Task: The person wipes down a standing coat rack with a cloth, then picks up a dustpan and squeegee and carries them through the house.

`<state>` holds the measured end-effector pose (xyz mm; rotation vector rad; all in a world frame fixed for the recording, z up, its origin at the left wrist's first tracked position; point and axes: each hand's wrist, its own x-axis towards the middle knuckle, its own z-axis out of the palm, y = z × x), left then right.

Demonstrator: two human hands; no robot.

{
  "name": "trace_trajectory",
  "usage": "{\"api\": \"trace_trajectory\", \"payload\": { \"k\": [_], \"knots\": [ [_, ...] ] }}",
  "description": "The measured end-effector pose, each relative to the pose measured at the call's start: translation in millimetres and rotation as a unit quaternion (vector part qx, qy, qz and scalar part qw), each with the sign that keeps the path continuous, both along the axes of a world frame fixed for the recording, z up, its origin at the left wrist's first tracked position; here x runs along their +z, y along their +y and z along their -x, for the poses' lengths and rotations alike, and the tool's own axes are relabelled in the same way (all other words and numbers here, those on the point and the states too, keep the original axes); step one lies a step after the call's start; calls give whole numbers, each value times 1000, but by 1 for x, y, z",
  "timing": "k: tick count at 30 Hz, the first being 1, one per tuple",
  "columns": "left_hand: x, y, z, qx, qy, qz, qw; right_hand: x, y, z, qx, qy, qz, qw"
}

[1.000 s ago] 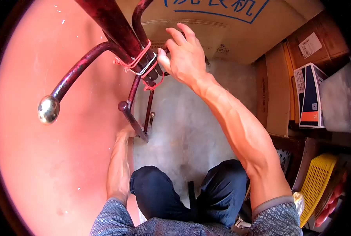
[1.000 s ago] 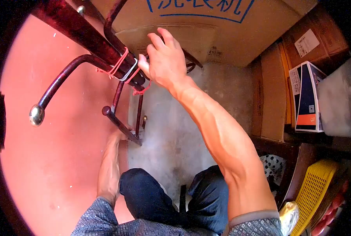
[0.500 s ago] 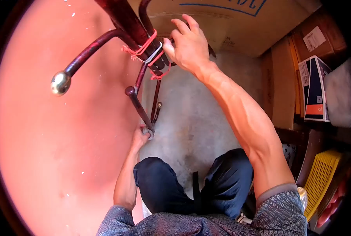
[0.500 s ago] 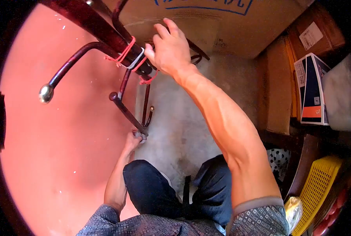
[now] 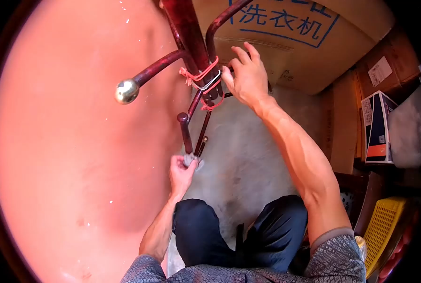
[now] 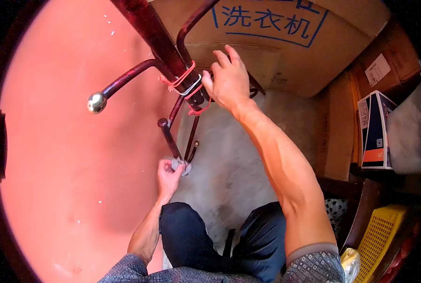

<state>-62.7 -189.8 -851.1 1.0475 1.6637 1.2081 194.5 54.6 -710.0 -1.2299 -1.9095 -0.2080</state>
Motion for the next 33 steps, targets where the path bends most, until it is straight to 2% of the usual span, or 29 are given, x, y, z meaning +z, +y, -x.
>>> {"api": "trace_trajectory", "payload": {
  "k": [1,3,4,6,9,11,13,14,15,16,17,18,19,21,22,23,25,26,27,29,30,32,33],
  "knots": [
    [27,12,-9,7,-8,-36,999,-1,-1,1,2,0,1,1000],
    [58,29,-14,2,202,-51,978,0,-1,2,-13,-9,6,1000],
    [51,35,-13,3,201,-57,978,1,-1,1,-11,-15,4,1000],
    [32,41,-14,26,330,-139,933,0,-2,-1,5,-17,2,1000],
    [25,35,-20,56,306,-135,941,2,-10,-6,26,-28,45,998],
    [17,33,-14,44,313,-138,939,13,-14,-5,-16,-14,5,1000],
    [13,24,-7,3,337,-95,937,16,-48,1,-29,73,-15,997],
    [25,20,-9,8,271,-42,962,7,-69,9,-24,147,-10,989],
    [39,18,-10,8,261,10,965,-1,-99,21,-17,236,106,966],
    [44,20,-7,-4,172,-8,985,-8,-130,36,36,382,236,893],
    [48,20,-4,-15,82,-24,996,-20,-161,54,53,435,332,835],
    [57,20,-4,-55,-9,-81,995,-46,-187,74,101,445,330,827],
    [74,19,-6,-56,-7,-80,995,-65,-207,88,151,453,327,816],
    [112,15,-13,-105,-257,59,959,-50,-230,92,138,495,412,752],
    [118,11,-13,-162,-198,37,966,-63,-228,96,163,551,400,714],
    [127,11,-12,-163,-196,38,966,-76,-229,94,163,553,399,713],
    [145,11,-8,-174,-4,25,984,-57,-215,80,92,645,431,624],
    [147,21,-9,-120,25,-16,992,-45,-203,76,69,630,383,672],
    [153,35,-16,-71,72,-72,992,-31,-187,73,80,633,359,682],
    [143,63,-16,-91,162,-143,972,2,-151,75,137,615,362,687],
    [140,70,-13,-91,162,-143,972,-3,-134,80,161,545,361,739],
    [139,79,-7,-121,103,-64,985,-3,-115,81,185,377,374,827],
    [140,81,-7,-126,105,-66,984,2,-114,79,182,379,371,828]
  ]
}}
